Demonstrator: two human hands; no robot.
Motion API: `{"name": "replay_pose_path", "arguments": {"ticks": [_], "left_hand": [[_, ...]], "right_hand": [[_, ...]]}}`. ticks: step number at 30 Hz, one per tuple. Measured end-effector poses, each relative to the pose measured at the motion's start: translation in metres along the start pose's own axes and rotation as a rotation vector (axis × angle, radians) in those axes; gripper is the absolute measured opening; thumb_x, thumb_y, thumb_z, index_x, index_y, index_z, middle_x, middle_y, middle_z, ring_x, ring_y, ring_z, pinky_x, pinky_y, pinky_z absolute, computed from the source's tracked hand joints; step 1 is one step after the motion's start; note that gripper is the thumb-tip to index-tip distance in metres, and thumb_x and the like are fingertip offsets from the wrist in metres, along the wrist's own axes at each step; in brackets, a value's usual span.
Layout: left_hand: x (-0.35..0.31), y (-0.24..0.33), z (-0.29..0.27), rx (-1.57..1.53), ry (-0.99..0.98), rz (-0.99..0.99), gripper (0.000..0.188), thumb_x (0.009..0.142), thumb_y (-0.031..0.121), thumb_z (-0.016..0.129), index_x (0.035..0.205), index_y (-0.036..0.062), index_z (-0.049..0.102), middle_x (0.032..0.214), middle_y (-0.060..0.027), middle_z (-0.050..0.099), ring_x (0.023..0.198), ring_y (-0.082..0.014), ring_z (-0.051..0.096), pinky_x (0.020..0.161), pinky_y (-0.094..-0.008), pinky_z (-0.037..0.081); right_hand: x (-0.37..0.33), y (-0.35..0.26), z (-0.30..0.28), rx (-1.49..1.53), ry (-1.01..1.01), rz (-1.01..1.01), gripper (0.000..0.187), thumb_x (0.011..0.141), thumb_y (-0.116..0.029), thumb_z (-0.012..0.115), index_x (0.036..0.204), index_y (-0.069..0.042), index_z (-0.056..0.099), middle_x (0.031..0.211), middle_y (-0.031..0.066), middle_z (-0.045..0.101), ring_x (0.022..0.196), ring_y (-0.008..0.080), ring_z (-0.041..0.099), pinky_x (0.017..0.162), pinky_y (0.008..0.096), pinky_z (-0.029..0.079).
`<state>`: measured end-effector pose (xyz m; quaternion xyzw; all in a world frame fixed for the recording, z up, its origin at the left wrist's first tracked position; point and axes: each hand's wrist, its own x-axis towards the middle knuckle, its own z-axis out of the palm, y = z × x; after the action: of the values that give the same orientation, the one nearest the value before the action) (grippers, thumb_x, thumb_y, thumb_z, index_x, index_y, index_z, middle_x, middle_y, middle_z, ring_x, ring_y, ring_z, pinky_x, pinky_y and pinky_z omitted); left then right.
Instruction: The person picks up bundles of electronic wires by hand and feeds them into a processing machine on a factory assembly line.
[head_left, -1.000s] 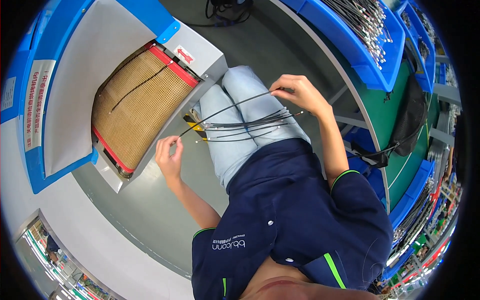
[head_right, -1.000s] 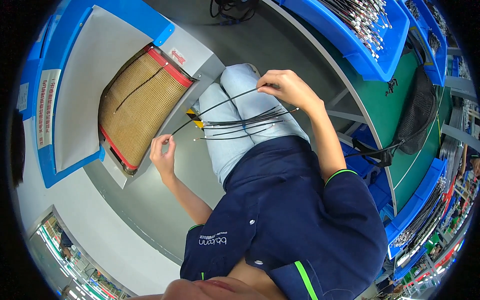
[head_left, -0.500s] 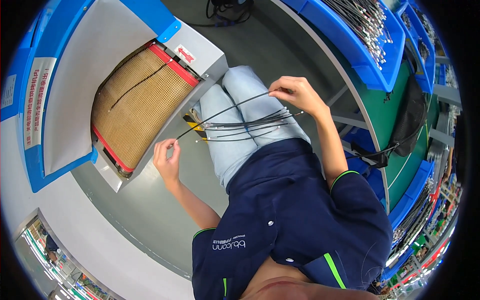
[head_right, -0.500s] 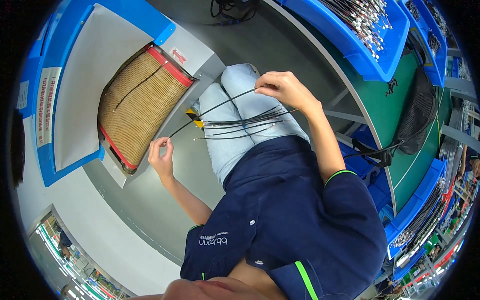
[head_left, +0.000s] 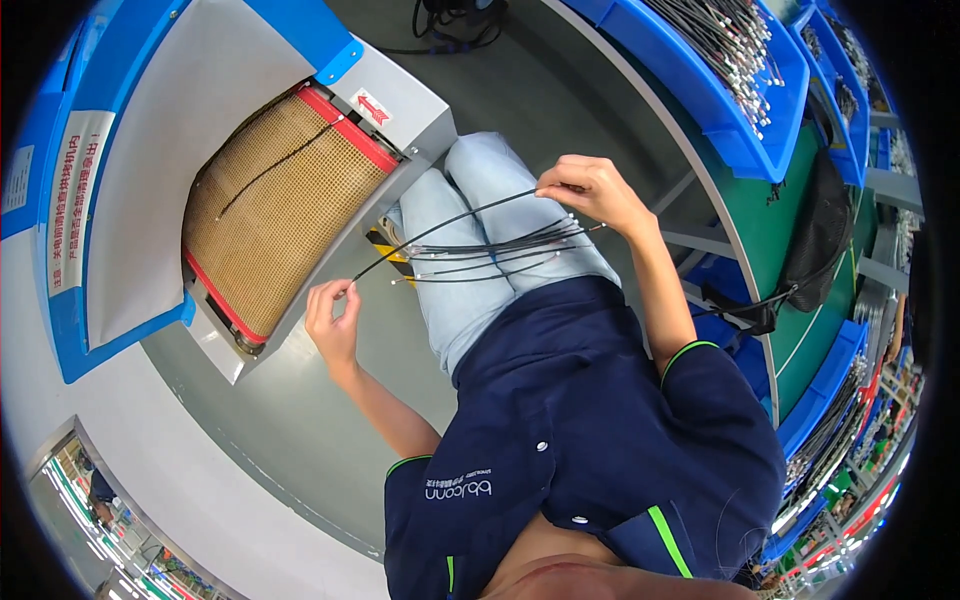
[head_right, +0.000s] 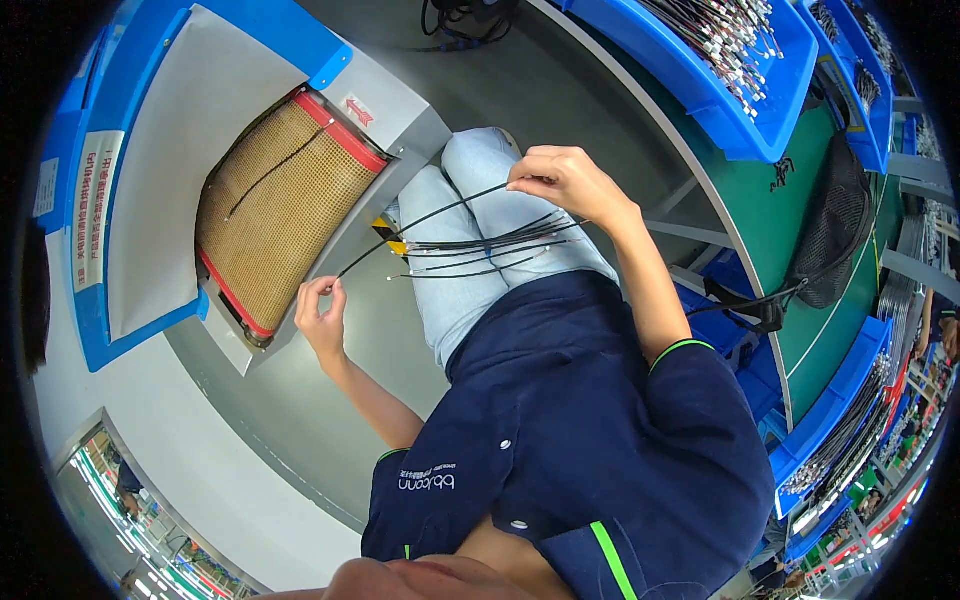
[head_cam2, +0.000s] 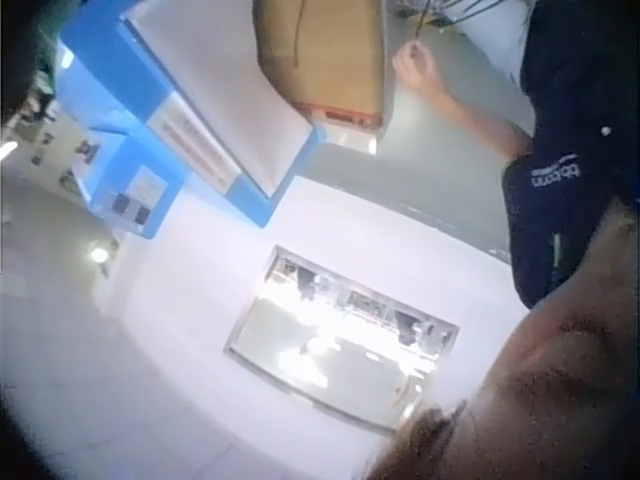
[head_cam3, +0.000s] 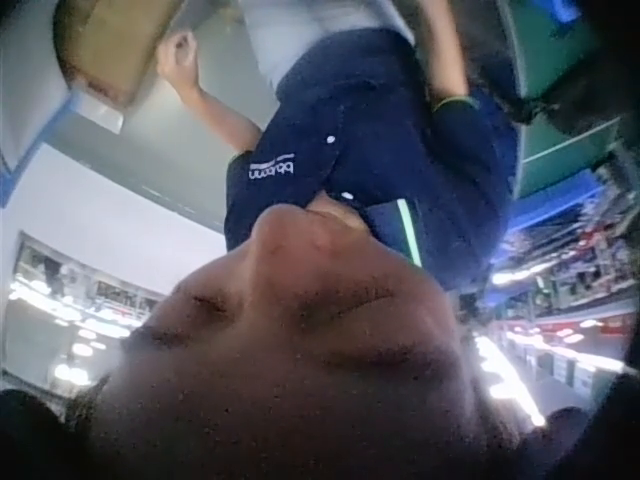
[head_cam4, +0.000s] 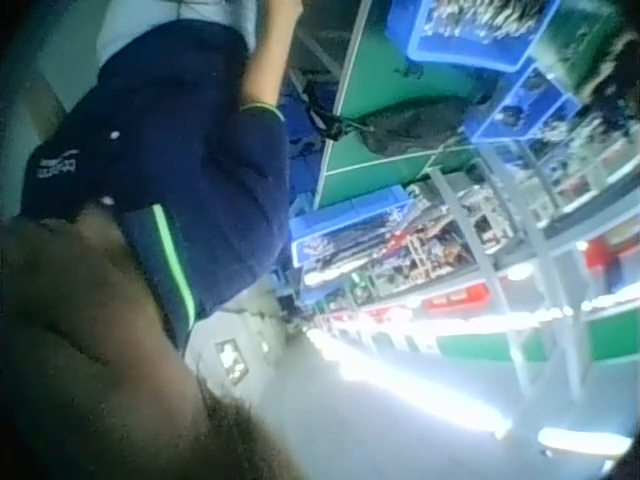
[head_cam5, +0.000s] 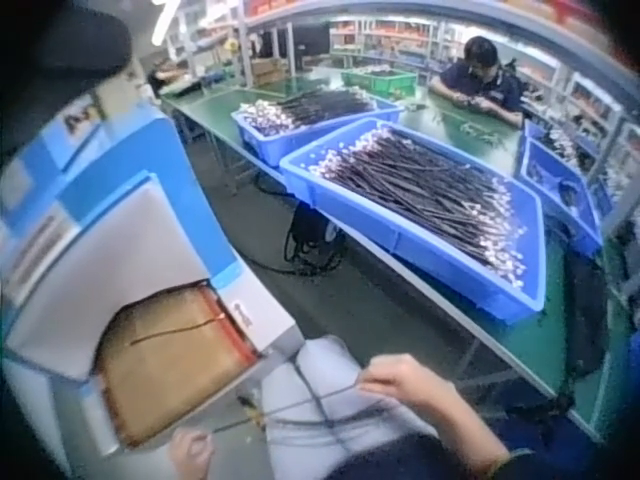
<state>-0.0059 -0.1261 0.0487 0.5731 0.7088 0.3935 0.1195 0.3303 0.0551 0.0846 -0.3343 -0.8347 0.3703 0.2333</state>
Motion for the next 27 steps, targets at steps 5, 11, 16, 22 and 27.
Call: {"name": "replay_pose_path", "arguments": {"ticks": [5, 11, 16, 22, 27], "left_hand": [[-0.002, -0.005, -0.005, 0.004, -0.005, -0.006, 0.014, 0.070, -0.005, 0.069, 0.081, 0.0006, 0.062, 0.077, -0.0071, 0.062, 0.068, -0.0183, 0.055, 0.062, -0.0284, 0.046], [0.001, -0.020, -0.017, -0.005, 0.022, -0.001, 0.015, 0.070, -0.005, 0.069, 0.082, 0.0005, 0.062, 0.076, -0.0068, 0.061, 0.068, -0.0180, 0.055, 0.062, -0.0283, 0.046], [0.017, -0.046, -0.051, 0.039, 0.029, 0.015, 0.012, 0.074, -0.004, 0.068, 0.083, 0.0001, 0.062, 0.078, -0.0061, 0.063, 0.066, -0.0151, 0.056, 0.062, -0.0261, 0.047], [0.060, -0.095, -0.131, 0.088, 0.101, -0.035, 0.009, 0.078, 0.002, 0.068, 0.085, 0.0011, 0.063, 0.077, -0.0057, 0.062, 0.063, -0.0133, 0.057, 0.060, -0.0254, 0.047], [0.090, -0.129, -0.197, 0.137, 0.086, -0.115, 0.009, 0.081, 0.009, 0.067, 0.087, 0.0018, 0.064, 0.077, -0.0050, 0.060, 0.064, -0.0126, 0.056, 0.060, -0.0251, 0.046]], "right_hand": [[0.002, -0.004, 0.003, 0.006, -0.019, -0.043, 0.008, 0.077, -0.009, 0.071, 0.080, -0.004, 0.066, 0.068, 0.0066, 0.058, 0.061, 0.0196, 0.057, 0.052, 0.0303, 0.043], [0.013, -0.012, 0.013, 0.040, -0.062, -0.052, 0.008, 0.077, -0.008, 0.071, 0.080, -0.005, 0.064, 0.067, 0.0061, 0.057, 0.060, 0.0196, 0.056, 0.051, 0.0300, 0.043], [0.046, -0.036, 0.032, -0.062, -0.066, -0.144, 0.010, 0.072, -0.006, 0.071, 0.078, -0.005, 0.063, 0.067, 0.0063, 0.056, 0.062, 0.0206, 0.056, 0.053, 0.0307, 0.045], [0.115, -0.090, 0.081, -0.020, -0.041, -0.137, 0.008, 0.076, -0.011, 0.069, 0.081, -0.007, 0.063, 0.073, 0.0047, 0.061, 0.069, 0.0205, 0.060, 0.061, 0.0311, 0.050], [0.171, -0.138, 0.126, -0.059, -0.014, -0.175, 0.008, 0.075, -0.015, 0.066, 0.080, -0.010, 0.064, 0.080, 0.0025, 0.062, 0.083, 0.0212, 0.057, 0.074, 0.0337, 0.047]]}}
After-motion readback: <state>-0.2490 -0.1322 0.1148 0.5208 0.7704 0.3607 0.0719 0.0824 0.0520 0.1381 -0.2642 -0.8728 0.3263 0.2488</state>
